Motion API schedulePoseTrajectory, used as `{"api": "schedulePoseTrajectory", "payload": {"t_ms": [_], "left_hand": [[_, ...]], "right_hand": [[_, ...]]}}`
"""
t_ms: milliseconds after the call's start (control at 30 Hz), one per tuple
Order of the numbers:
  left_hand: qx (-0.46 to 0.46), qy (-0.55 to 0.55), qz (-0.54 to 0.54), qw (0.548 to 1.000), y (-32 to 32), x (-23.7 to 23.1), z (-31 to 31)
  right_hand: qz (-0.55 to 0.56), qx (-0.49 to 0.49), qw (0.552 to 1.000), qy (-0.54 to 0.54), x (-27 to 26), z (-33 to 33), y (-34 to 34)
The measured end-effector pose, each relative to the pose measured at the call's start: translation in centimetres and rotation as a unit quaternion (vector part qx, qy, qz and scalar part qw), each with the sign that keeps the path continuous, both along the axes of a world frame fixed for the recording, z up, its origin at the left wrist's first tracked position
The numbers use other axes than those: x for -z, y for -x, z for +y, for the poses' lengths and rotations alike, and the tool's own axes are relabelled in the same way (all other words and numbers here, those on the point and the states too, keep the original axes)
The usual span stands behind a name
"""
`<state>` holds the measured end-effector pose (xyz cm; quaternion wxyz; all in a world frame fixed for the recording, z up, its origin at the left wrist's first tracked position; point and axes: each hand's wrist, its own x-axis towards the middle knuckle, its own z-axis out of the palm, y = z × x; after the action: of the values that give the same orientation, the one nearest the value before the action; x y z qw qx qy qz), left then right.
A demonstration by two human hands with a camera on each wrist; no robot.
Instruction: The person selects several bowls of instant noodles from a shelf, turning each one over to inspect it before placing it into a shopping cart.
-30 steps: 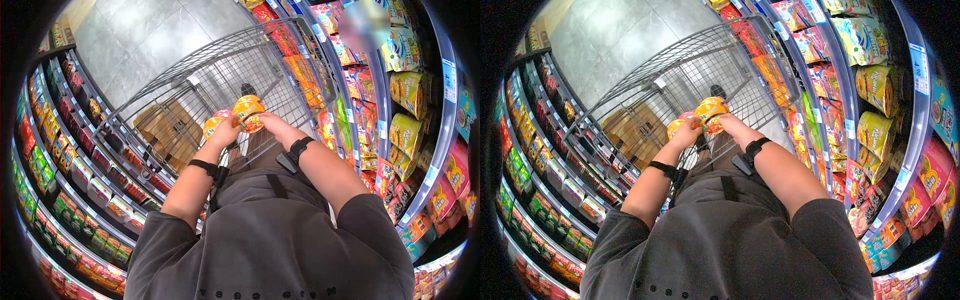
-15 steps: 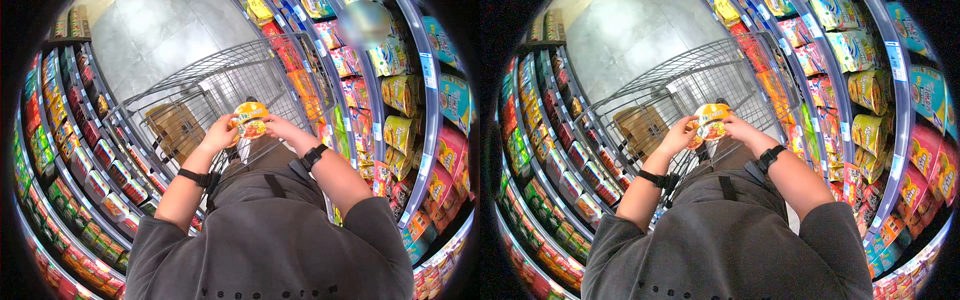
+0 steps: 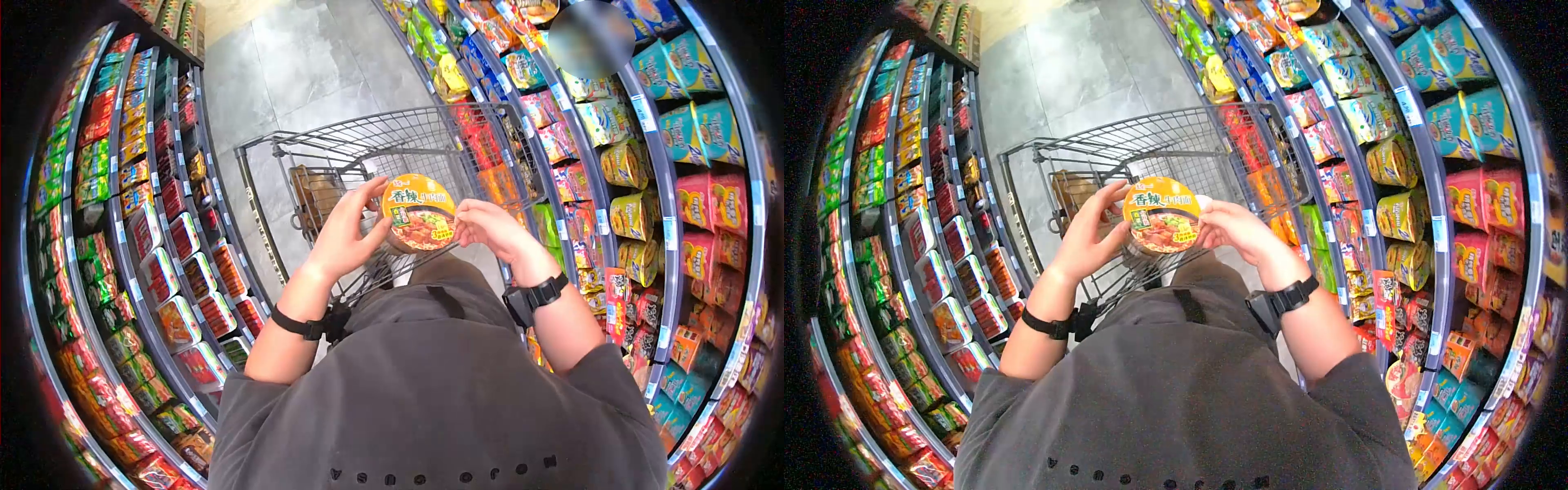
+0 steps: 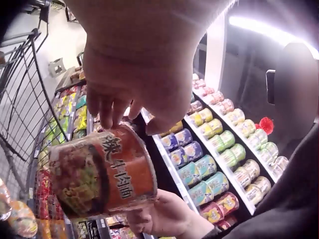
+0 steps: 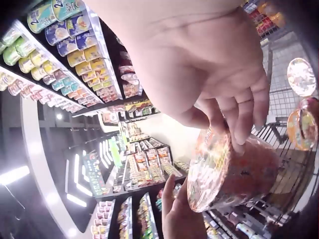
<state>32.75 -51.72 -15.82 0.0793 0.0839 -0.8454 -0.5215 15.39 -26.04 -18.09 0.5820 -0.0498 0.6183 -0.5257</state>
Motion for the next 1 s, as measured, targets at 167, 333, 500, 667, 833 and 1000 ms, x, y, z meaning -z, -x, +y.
{"api": "schedulePoseTrajectory", "payload": {"t_ms": [167,333,500,667,833,1000], "left_hand": [[0.059,0.076,0.059,0.994,-4.7,-3.5,-0.4],[0.083,0.086,0.077,0.99,-7.4,-5.0,1.3],[0.099,-0.009,0.042,0.994,-8.5,-4.4,2.9],[0.151,0.053,0.091,0.983,-8.3,-5.6,3.7],[0.222,-0.009,0.098,0.97,-6.5,-7.1,6.1],[0.277,-0.053,0.056,0.958,-3.0,-6.5,11.4]], "right_hand": [[-0.084,0.091,0.982,0.144,-4.3,0.7,-4.2],[-0.175,0.152,0.95,0.211,-7.1,1.7,-8.4],[-0.177,0.176,0.933,0.261,-9.1,2.0,-11.7],[-0.19,0.204,0.908,0.312,-8.9,4.7,-12.4],[-0.188,0.269,0.881,0.341,-9.1,8.5,-12.8],[-0.158,0.319,0.85,0.389,-9.1,14.4,-13.1]]}}
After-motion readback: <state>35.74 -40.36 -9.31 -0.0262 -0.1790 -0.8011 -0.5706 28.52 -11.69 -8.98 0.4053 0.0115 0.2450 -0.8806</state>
